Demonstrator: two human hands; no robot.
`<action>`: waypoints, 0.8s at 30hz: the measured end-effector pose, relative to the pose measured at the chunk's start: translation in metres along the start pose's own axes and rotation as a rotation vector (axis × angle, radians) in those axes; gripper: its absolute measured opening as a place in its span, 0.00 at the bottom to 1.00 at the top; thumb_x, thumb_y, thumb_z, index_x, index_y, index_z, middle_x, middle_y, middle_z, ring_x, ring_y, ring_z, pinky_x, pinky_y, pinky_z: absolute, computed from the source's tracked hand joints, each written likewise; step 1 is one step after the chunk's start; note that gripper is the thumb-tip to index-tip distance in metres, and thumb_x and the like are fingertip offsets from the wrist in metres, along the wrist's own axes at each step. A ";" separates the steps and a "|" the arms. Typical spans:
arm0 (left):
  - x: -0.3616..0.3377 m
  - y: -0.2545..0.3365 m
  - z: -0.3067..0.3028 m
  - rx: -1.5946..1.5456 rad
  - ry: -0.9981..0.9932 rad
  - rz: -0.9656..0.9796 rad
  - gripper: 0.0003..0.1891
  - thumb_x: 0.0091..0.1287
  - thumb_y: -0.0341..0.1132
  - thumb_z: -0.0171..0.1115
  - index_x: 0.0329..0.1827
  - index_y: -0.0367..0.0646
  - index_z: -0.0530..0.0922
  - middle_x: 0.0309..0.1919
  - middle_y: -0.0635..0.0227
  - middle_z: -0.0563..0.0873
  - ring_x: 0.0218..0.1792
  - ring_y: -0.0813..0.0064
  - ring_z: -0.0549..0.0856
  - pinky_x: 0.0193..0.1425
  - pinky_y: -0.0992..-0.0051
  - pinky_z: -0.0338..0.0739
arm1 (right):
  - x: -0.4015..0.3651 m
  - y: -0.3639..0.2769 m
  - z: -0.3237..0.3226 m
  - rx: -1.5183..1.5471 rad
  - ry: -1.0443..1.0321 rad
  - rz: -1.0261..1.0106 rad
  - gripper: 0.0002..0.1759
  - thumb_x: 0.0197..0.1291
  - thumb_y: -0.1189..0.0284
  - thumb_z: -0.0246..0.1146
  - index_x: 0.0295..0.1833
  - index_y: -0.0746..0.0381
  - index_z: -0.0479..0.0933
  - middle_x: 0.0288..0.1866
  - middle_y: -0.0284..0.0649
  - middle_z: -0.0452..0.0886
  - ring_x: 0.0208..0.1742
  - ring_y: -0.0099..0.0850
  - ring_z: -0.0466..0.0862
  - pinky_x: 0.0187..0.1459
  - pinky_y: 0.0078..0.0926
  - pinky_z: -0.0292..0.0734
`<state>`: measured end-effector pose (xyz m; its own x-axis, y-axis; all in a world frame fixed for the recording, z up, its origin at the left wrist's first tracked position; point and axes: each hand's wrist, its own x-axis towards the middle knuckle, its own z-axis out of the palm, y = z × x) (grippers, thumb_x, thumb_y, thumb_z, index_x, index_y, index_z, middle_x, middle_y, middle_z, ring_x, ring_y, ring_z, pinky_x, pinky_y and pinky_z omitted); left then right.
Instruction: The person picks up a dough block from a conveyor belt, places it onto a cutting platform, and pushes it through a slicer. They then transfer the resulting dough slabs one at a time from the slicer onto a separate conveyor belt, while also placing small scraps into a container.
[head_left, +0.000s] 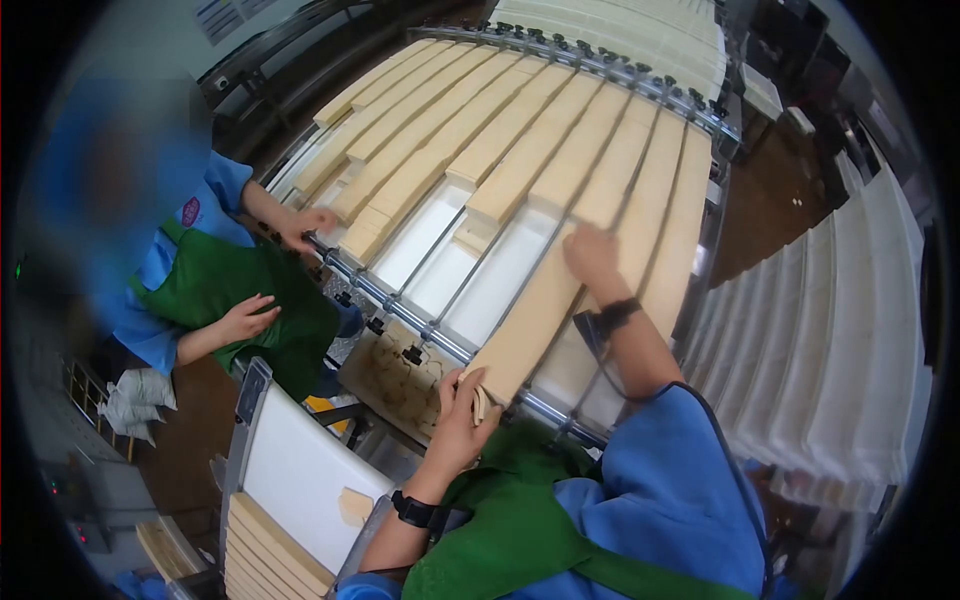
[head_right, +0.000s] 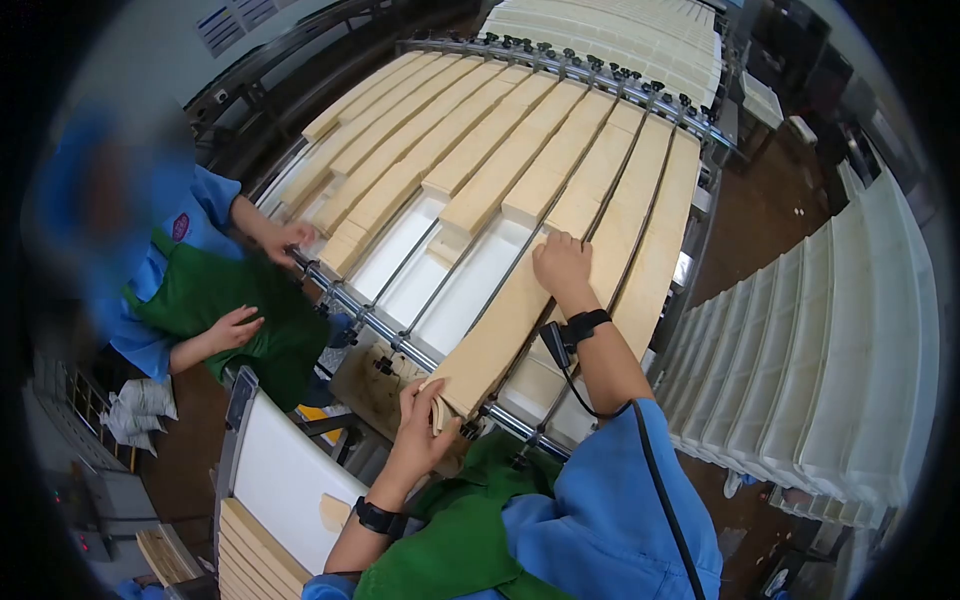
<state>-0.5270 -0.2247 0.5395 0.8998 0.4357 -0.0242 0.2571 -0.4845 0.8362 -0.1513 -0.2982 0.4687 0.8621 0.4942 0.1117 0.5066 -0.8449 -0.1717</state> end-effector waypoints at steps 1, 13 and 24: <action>0.001 0.002 0.000 0.000 -0.004 -0.008 0.34 0.67 0.34 0.69 0.75 0.41 0.65 0.70 0.45 0.63 0.69 0.44 0.72 0.72 0.59 0.72 | -0.003 0.001 0.001 -0.033 0.038 -0.020 0.22 0.68 0.58 0.55 0.54 0.63 0.80 0.58 0.46 0.81 0.62 0.44 0.77 0.61 0.49 0.64; 0.028 -0.003 0.020 0.046 -0.027 0.090 0.32 0.71 0.34 0.65 0.77 0.45 0.63 0.74 0.42 0.57 0.69 0.36 0.71 0.71 0.56 0.73 | -0.017 -0.005 -0.008 0.096 0.024 0.015 0.46 0.70 0.45 0.57 0.82 0.64 0.57 0.85 0.53 0.53 0.85 0.53 0.50 0.80 0.59 0.43; 0.024 -0.049 0.025 -0.068 0.184 0.163 0.38 0.60 0.20 0.58 0.77 0.39 0.60 0.73 0.42 0.64 0.72 0.41 0.69 0.78 0.59 0.65 | -0.177 -0.098 -0.048 0.378 0.008 -0.824 0.31 0.63 0.67 0.64 0.72 0.58 0.70 0.75 0.47 0.71 0.76 0.49 0.69 0.71 0.57 0.64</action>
<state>-0.5090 -0.2097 0.4837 0.8468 0.4892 0.2089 0.0837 -0.5104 0.8559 -0.3537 -0.3126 0.5123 0.2256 0.9100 0.3477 0.9335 -0.0998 -0.3445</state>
